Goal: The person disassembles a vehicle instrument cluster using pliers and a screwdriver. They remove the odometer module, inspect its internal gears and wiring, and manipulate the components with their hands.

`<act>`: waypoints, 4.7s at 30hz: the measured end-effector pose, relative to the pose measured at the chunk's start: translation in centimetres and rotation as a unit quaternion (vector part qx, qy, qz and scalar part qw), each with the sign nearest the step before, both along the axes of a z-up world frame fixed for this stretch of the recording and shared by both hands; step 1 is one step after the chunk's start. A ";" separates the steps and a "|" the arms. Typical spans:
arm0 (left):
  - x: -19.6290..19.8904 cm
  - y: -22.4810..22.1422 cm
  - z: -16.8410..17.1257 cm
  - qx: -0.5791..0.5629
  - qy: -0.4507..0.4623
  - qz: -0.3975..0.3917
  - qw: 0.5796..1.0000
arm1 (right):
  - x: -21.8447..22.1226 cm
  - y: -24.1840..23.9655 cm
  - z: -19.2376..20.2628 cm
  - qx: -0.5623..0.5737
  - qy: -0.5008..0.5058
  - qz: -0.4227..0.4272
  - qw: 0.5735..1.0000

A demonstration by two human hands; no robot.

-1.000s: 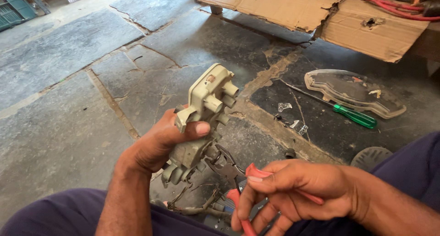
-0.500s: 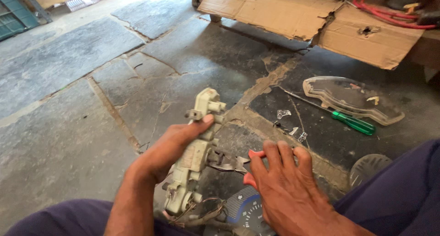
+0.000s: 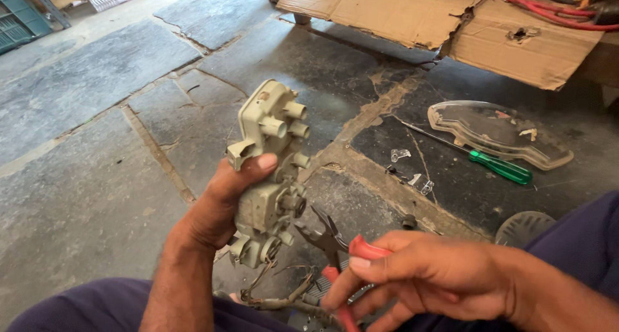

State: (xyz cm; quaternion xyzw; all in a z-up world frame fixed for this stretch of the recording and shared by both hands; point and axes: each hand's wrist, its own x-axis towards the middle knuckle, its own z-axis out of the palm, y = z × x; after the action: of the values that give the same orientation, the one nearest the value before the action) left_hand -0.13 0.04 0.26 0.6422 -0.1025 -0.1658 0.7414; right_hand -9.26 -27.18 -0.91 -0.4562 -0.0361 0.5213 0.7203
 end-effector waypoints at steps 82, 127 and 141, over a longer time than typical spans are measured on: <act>-0.2 -0.8 0.9 0.180 0.109 0.062 0.976 | -0.5 3.6 -3.1 -0.504 -0.676 -0.068 0.534; 1.4 -4.1 -1.4 0.179 0.055 0.074 0.980 | 8.4 3.7 -7.1 -0.078 -0.155 -0.234 0.957; 1.6 -4.5 -2.6 0.076 0.120 0.061 0.988 | 7.0 3.5 -6.9 -0.124 -0.147 -0.254 0.948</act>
State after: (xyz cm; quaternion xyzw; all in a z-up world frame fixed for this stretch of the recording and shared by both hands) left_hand 1.43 -4.50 -2.29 0.6772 0.0397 -0.2039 0.7059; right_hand -2.26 -23.67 -7.83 -0.6077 0.0407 0.2492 0.7529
